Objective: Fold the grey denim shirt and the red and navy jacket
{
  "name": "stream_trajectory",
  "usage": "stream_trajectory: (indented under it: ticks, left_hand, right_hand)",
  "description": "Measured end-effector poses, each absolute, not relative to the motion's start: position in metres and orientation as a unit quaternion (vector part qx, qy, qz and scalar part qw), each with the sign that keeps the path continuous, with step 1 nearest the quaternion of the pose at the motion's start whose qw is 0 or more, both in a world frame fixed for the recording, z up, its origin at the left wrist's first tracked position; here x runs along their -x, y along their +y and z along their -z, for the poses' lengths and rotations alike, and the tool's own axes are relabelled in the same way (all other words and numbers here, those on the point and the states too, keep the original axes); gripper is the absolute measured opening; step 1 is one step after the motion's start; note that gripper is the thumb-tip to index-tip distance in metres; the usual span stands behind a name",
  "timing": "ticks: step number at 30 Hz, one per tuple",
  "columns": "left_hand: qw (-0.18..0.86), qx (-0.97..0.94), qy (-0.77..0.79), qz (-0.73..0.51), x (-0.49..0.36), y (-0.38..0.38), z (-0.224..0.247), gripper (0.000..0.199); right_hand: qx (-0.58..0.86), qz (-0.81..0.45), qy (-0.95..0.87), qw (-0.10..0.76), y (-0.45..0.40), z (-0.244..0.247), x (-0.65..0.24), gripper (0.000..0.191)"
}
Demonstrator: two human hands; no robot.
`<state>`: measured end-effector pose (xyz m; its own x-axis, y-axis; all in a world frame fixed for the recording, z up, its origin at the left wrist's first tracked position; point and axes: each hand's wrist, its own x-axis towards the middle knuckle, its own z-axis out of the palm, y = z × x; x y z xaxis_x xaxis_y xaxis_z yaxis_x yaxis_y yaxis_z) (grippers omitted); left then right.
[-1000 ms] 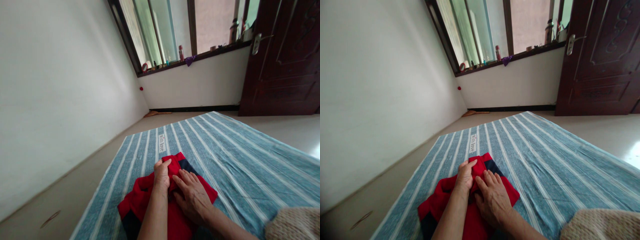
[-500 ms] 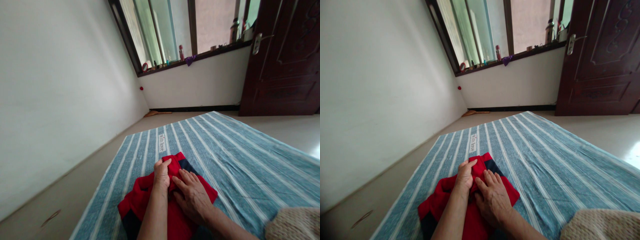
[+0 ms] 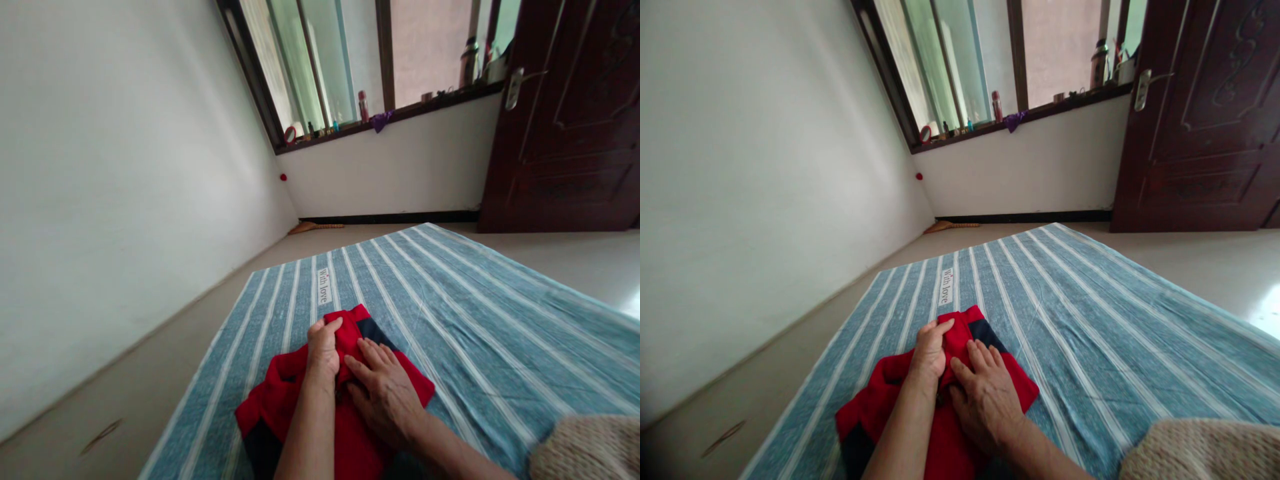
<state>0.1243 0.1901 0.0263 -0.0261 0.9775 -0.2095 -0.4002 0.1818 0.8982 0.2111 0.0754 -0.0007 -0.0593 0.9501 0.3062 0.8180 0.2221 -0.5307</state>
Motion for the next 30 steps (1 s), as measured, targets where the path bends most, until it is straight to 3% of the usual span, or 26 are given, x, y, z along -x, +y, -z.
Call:
stream_trajectory:
  ticks: [30]
  left_hand:
    - [0.614,-0.326,0.464,-0.549,-0.1241,0.1902,-0.0273,0.026]
  right_hand:
    - [0.58,-0.056,-0.756,0.298,0.0758,0.0079,-0.2101,0.04]
